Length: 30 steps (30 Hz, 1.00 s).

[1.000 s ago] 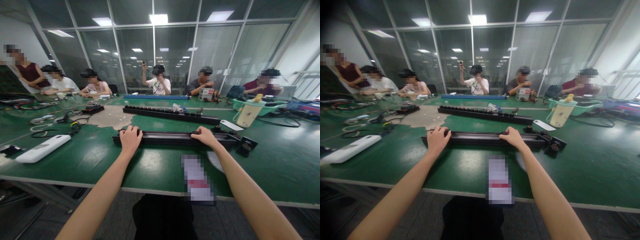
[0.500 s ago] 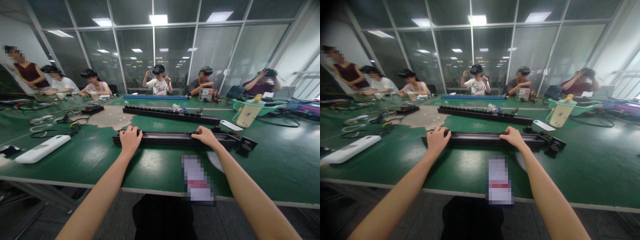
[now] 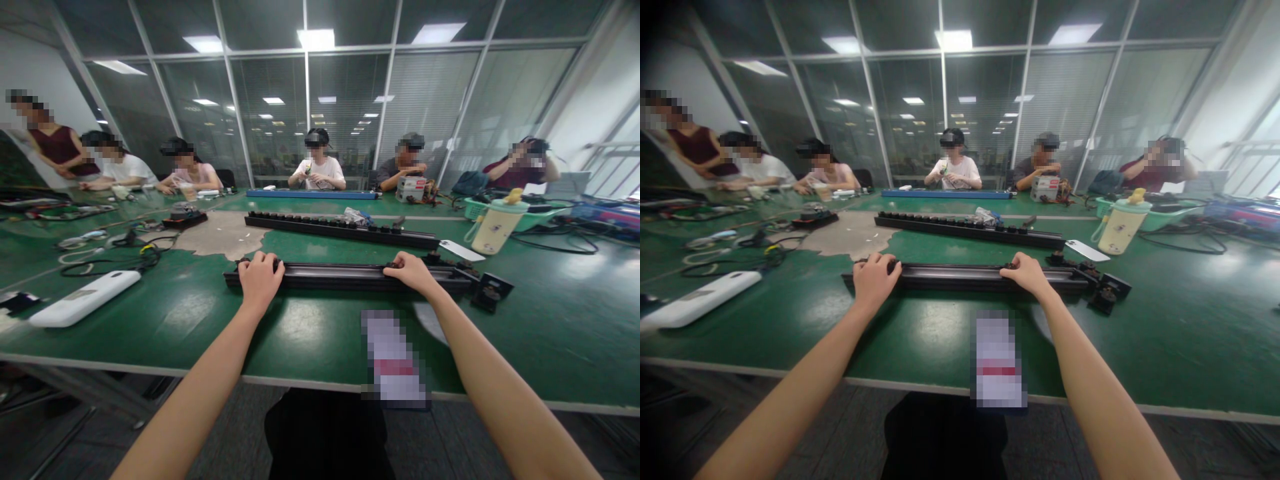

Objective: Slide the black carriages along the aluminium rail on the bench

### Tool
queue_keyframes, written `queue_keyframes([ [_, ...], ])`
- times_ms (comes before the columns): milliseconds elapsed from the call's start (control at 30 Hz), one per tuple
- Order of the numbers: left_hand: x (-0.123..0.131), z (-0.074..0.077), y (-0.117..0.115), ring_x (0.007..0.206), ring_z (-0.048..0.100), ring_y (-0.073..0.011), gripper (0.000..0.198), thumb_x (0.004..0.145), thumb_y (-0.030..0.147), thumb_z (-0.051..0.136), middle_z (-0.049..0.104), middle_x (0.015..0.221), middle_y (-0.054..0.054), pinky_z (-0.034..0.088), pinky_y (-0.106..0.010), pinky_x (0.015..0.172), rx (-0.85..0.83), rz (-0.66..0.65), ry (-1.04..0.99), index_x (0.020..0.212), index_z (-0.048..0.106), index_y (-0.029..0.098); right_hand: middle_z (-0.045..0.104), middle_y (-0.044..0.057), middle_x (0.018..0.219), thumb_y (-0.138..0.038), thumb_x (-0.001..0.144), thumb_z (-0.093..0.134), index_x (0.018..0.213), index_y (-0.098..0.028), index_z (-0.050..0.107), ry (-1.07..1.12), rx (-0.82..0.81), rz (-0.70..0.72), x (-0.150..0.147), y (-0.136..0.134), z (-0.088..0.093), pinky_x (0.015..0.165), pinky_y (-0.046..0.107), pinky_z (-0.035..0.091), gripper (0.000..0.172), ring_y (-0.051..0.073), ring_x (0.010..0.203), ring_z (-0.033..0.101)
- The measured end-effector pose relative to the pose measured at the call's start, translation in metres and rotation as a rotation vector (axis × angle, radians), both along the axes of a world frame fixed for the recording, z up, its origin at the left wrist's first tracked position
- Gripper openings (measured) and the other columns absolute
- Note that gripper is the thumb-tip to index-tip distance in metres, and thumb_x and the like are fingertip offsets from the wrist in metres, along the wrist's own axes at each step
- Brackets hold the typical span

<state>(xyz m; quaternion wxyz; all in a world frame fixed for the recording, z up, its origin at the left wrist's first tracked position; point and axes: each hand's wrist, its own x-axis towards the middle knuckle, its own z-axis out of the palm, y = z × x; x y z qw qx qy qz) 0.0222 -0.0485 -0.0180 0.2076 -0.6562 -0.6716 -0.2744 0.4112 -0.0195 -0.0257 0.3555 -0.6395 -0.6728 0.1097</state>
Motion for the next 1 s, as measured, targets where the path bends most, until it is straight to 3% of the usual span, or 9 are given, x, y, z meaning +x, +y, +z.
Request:
queue_keyframes([
  [533,0.0007,0.0003,-0.0005,0.102,0.063,-0.0295,0.034,0.101,0.039,0.046,0.07,0.113,-0.013,0.038,-0.045,0.096,-0.005,0.012,0.008,0.11,0.072,0.02,0.059,0.0,0.07,-0.051,0.068,0.069,0.075,-0.026,0.044,-0.054,-0.026,0.025,0.0021,0.0054,-0.0077,0.066,0.031,0.037,0.035,0.02,0.071,0.054],
  [767,0.0005,0.0008,-0.0005,0.102,0.063,-0.0295,0.033,0.1,0.039,0.046,0.07,0.114,-0.012,0.038,-0.045,0.097,-0.008,0.01,0.001,0.109,0.072,0.021,0.065,-0.001,0.079,-0.052,0.074,0.066,0.077,-0.024,0.05,-0.172,-0.091,-0.024,0.0053,0.0042,-0.0011,0.08,0.036,0.034,0.033,0.023,0.08,0.058],
  [1000,0.0016,0.0028,-0.0049,0.103,0.063,-0.0292,0.031,0.1,0.037,0.046,0.069,0.112,-0.013,0.038,-0.045,0.097,-0.018,0.0,-0.01,0.107,0.072,0.021,0.062,-0.002,0.073,-0.051,0.075,0.068,0.078,-0.025,0.044,-0.139,-0.113,0.077,0.0097,0.0043,-0.0017,0.07,0.031,0.037,0.035,0.021,0.072,0.057],
])
